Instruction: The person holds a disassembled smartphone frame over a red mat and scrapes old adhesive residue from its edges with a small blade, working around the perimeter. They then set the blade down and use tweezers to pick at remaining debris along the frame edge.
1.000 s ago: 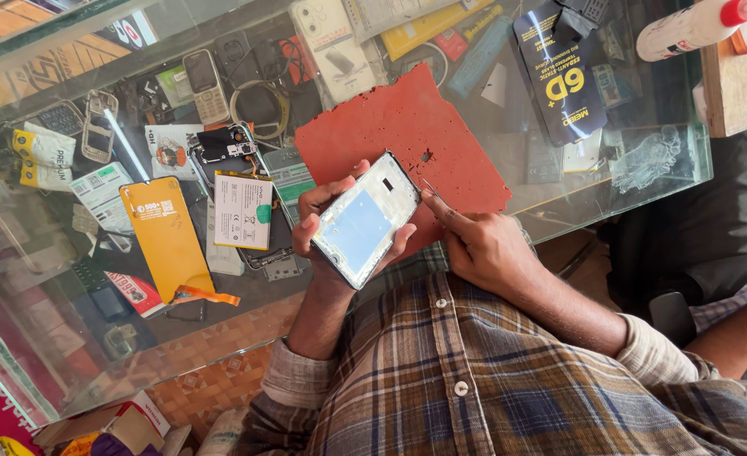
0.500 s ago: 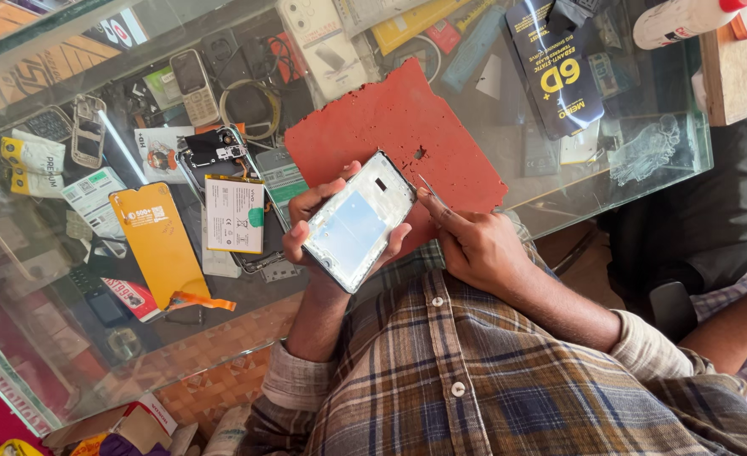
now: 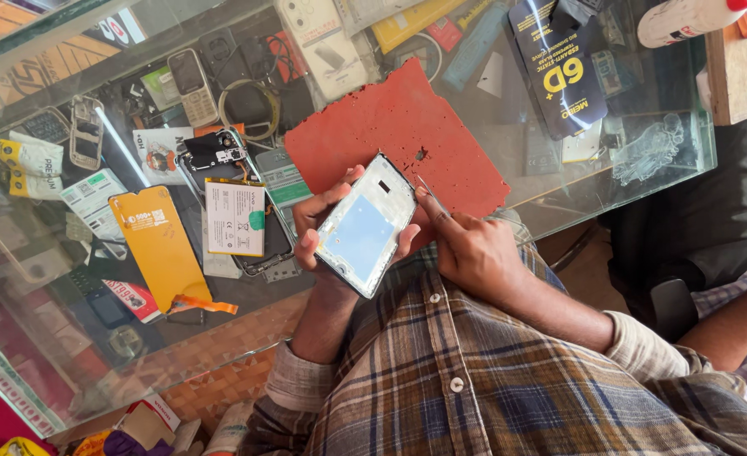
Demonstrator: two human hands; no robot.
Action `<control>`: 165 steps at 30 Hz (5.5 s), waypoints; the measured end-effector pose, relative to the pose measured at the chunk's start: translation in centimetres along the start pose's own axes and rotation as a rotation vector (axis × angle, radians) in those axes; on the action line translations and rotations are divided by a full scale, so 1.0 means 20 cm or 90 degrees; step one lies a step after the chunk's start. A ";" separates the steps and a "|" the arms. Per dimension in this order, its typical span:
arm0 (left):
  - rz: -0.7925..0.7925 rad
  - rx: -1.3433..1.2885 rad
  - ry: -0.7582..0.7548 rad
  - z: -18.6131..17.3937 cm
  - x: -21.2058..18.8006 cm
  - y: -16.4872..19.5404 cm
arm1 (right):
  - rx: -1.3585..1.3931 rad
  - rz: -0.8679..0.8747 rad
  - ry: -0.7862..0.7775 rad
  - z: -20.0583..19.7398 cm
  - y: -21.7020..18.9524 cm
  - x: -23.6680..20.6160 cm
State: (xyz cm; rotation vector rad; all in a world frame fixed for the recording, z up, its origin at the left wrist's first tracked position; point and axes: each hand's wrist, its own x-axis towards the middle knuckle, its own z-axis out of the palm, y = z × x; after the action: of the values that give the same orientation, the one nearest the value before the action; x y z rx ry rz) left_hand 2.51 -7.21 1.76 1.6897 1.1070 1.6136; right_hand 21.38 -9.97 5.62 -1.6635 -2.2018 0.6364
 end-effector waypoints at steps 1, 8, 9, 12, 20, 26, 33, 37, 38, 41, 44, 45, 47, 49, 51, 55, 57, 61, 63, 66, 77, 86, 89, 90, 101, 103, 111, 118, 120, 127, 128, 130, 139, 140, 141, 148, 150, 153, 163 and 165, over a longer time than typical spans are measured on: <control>-0.001 0.003 0.000 0.00 0.00 0.00 | -0.027 0.004 -0.001 0.01 0.00 -0.01; 0.005 -0.001 0.004 0.00 -0.01 -0.01 | -0.028 -0.021 0.023 0.03 0.03 -0.01; 0.001 -0.020 0.004 0.00 -0.01 -0.02 | 0.008 -0.031 0.035 0.02 0.03 0.00; -0.061 -0.144 -0.034 -0.03 -0.03 -0.02 | 0.149 0.020 0.022 -0.03 0.03 0.01; -0.517 -0.995 -0.067 -0.14 -0.02 -0.09 | -0.034 -0.006 0.117 -0.26 0.08 0.15; -0.447 -0.630 -0.170 -0.12 0.02 -0.07 | 0.012 -0.069 0.278 -0.27 0.37 0.16; -0.108 0.105 -0.218 -0.13 0.13 0.01 | -0.091 0.099 0.566 -0.39 0.96 0.17; -0.165 -0.011 -0.185 -0.11 0.17 0.05 | 0.040 0.134 0.498 -0.39 1.08 0.23; -0.192 -0.099 -0.147 -0.10 0.17 0.05 | 0.040 0.146 0.490 -0.39 1.07 0.26; -0.091 0.100 -0.215 -0.13 0.18 0.04 | -0.107 0.074 0.517 -0.39 1.05 0.30; -0.057 0.199 -0.273 -0.15 0.16 0.03 | 0.148 -0.011 0.505 -0.39 0.94 0.30; -0.073 0.178 -0.276 -0.15 0.15 0.03 | 0.200 -0.026 0.479 -0.39 0.88 0.29; -0.100 0.057 -0.235 -0.14 0.13 0.01 | 0.239 -0.048 0.409 -0.36 0.74 0.26; -0.119 -0.034 -0.211 -0.12 0.11 -0.01 | 0.220 -0.061 0.311 -0.32 0.57 0.23; -0.133 -0.091 -0.198 -0.11 0.09 -0.02 | 0.160 -0.064 0.207 -0.28 0.41 0.19; -0.129 -0.033 -0.205 -0.11 0.05 -0.04 | 0.174 -0.017 0.132 -0.25 0.19 0.18; -0.130 -0.076 -0.201 -0.10 0.04 -0.06 | 0.144 -0.016 0.123 -0.25 0.15 0.19; -0.148 -0.162 -0.174 -0.08 0.03 -0.07 | 0.110 -0.040 0.131 -0.25 0.13 0.21; -0.141 -0.130 -0.186 -0.08 0.02 -0.08 | 0.115 -0.041 0.125 -0.24 0.14 0.21; -0.162 -0.170 -0.182 -0.09 0.02 -0.08 | 0.138 -0.036 0.113 -0.23 0.14 0.21; -0.146 -0.112 -0.174 -0.09 0.05 -0.05 | 0.119 -0.015 0.084 -0.26 0.15 0.15; -0.155 -0.095 -0.186 -0.10 0.07 -0.03 | 0.168 0.018 -0.001 -0.30 0.17 -0.01; -0.137 -0.022 -0.219 -0.11 0.10 -0.02 | 0.186 0.010 0.016 -0.30 0.18 -0.04; -0.127 0.019 -0.235 -0.12 0.11 -0.01 | 0.177 0.008 0.017 -0.30 0.18 -0.04; -0.135 0.022 -0.219 -0.12 0.11 -0.02 | 0.170 -0.012 0.042 -0.27 0.18 -0.01; -0.125 0.051 -0.224 -0.12 0.10 -0.03 | 0.172 -0.003 0.029 -0.26 0.17 0.00; -0.146 -0.034 -0.193 -0.12 0.07 -0.04 | 0.174 -0.005 0.030 -0.27 0.18 0.03; -0.187 -0.113 -0.147 -0.08 0.09 -0.02 | 0.263 0.056 0.214 -0.29 0.42 0.01; -0.136 0.011 -0.190 -0.09 0.11 -0.01 | 0.255 0.087 0.337 -0.34 0.59 0.06; -0.116 0.101 -0.221 -0.10 0.15 0.00 | 0.265 0.126 0.456 -0.46 1.04 0.26; -0.140 0.058 -0.211 -0.09 0.15 0.00 | 0.274 0.134 0.452 -0.46 1.05 0.29; -0.135 0.068 -0.225 -0.10 0.14 -0.01 | 0.296 0.147 0.440 -0.45 0.99 0.33; -0.131 -0.126 -0.156 -0.07 0.07 -0.06 | -0.074 -0.071 0.274 -0.36 0.38 0.21; -0.124 -0.143 -0.149 -0.07 0.06 -0.07 | -0.059 -0.120 0.181 -0.32 0.32 0.20; -0.117 -0.162 -0.141 -0.06 0.06 -0.07 | -0.082 -0.133 0.188 -0.30 0.28 0.21; -0.107 -0.103 -0.124 -0.05 0.04 -0.06 | 0.091 -0.067 0.051 -0.24 0.16 0.14; -0.127 -0.076 -0.148 -0.05 0.05 -0.05 | 0.085 -0.054 -0.002 -0.22 0.12 0.10; -0.038 0.008 -0.151 -0.05 0.06 -0.05 | 0.060 -0.052 -0.028 -0.18 0.09 0.05; -0.078 -0.072 -0.138 -0.03 0.04 -0.07 | 0.102 -0.036 -0.008 -0.13 0.10 0.04; -0.072 -0.043 -0.146 -0.03 0.03 -0.08 | 0.099 -0.036 -0.008 -0.12 0.10 0.04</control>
State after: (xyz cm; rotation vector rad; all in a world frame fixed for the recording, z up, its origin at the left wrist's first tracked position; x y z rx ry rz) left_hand 1.62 -5.97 0.83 1.6876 1.0047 1.3344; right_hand 23.97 -8.34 6.65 -1.5177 -2.1407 0.7840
